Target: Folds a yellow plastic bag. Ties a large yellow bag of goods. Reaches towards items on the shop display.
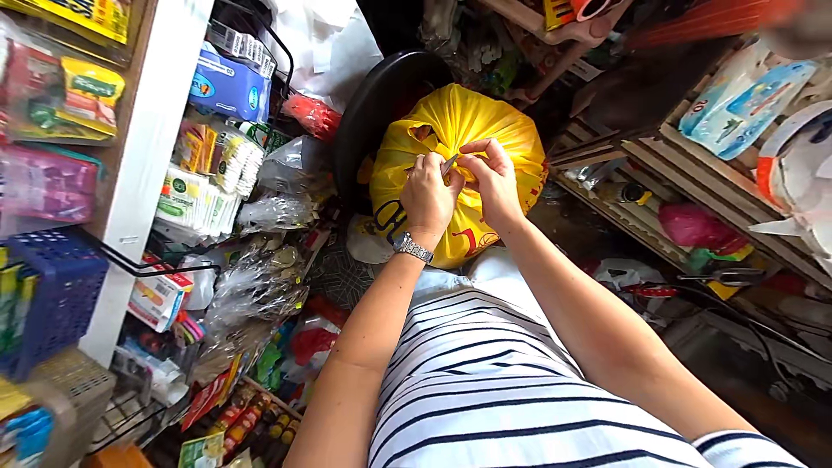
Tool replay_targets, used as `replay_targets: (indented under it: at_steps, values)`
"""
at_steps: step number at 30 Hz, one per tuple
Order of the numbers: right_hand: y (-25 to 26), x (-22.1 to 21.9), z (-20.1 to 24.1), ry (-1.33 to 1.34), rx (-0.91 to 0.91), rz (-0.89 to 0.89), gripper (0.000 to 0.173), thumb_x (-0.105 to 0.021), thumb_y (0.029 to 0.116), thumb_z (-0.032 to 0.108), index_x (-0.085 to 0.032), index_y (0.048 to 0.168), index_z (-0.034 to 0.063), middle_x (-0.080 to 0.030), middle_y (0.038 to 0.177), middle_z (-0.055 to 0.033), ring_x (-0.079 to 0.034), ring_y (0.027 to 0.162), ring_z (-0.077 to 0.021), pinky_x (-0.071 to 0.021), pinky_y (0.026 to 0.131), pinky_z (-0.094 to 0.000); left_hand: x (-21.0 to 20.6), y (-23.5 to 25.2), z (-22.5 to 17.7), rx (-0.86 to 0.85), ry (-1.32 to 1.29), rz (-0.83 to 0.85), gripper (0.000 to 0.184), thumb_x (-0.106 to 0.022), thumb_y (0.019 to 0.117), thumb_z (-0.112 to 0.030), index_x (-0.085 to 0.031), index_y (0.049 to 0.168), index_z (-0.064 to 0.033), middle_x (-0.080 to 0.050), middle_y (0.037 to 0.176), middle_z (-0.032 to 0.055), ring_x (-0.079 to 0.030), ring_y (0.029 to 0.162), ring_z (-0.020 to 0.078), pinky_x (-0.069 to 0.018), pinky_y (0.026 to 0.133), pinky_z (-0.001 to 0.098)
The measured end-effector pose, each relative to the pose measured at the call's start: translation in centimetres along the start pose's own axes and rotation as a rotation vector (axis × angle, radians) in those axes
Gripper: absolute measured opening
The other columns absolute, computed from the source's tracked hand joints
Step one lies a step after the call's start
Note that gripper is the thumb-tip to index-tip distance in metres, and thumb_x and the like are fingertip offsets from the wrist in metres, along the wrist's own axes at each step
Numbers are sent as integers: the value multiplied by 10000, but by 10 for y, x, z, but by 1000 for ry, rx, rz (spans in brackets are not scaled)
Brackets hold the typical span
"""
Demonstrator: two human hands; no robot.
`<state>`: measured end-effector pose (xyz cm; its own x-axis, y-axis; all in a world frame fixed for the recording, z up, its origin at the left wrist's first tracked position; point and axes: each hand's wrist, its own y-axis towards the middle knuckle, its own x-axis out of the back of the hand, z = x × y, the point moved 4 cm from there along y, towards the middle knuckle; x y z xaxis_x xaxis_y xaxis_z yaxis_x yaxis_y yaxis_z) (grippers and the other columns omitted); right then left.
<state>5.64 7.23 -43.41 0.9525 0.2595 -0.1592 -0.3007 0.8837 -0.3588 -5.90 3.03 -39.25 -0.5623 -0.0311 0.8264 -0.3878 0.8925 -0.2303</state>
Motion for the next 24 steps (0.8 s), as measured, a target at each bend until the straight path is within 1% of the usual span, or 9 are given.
replay_targets:
  at_steps: [5, 8, 11, 14, 16, 18, 21, 23, 24]
  values:
    - [20, -3, 3, -168, -22, 149, 362, -608, 957, 89, -644, 1317, 83, -597, 739, 10, -529, 619, -62, -488, 632, -278, -4, 6, 7, -108, -69, 28, 300, -737, 927, -225, -693, 1106, 12, -690, 1081, 191, -694, 953, 328, -563, 813, 504]
    - [28, -2, 8, -182, -168, 141, 165, -684, 959, 138, -688, 1088, 34, -694, 881, -61, -666, 758, -127, -583, 731, -337, 0, 8, 19, -128, -246, 32, 337, -821, 870, -201, -700, 1107, 6, -703, 1036, 166, -683, 942, 286, -554, 862, 474]
    - [26, -1, 10, -106, -256, 32, 169, -649, 1004, 175, -698, 1010, 14, -708, 927, -64, -699, 797, -131, -608, 748, -324, 1, 4, 20, -207, -212, -79, 317, -834, 859, -218, -717, 1096, -43, -711, 1029, 116, -699, 903, 243, -581, 798, 442]
    - [23, 4, 14, -70, -262, 80, 292, -443, 1084, 173, -679, 1143, 12, -738, 941, -73, -727, 780, -135, -619, 761, -314, 4, 8, 22, -196, -186, -138, 213, -760, 887, -184, -749, 1060, -61, -729, 983, 99, -703, 842, 222, -576, 739, 435]
    - [19, 9, 15, -90, -211, 180, 395, -338, 1001, 89, -584, 1305, 34, -762, 980, -110, -746, 845, -168, -604, 813, -342, 4, 18, 28, -94, -249, -23, 226, -708, 945, -240, -751, 1071, -57, -745, 962, 91, -711, 864, 210, -572, 802, 449]
    - [17, 9, 9, -179, -68, 272, 432, -480, 941, 6, -518, 1371, 29, -736, 1043, -126, -728, 919, -184, -594, 866, -370, 0, 29, 37, 54, -368, 131, 274, -675, 983, -290, -743, 1100, -52, -743, 967, 89, -703, 901, 197, -555, 862, 450]
    - [15, 6, -1, -253, 77, 264, 380, -638, 964, 32, -558, 1336, 25, -716, 1011, -107, -714, 901, -159, -599, 856, -353, -6, 36, 44, 189, -523, 206, 269, -687, 980, -263, -742, 1116, -38, -729, 991, 96, -675, 938, 176, -526, 887, 422]
    - [13, 5, -4, -238, 67, 233, 382, -647, 982, 83, -569, 1354, 45, -721, 1000, -98, -712, 863, -148, -599, 813, -334, -6, 34, 44, 255, -616, 240, 243, -688, 987, -245, -738, 1127, -52, -707, 959, 62, -618, 820, 116, -500, 755, 335]
    - [12, 4, -5, -222, 57, 219, 380, -662, 975, 83, -580, 1344, 41, -723, 1004, -98, -715, 858, -148, -605, 807, -335, -6, 33, 44, 278, -665, 246, 222, -687, 989, -235, -732, 1125, -64, -663, 876, 22, -505, 656, 68, -411, 591, 262]
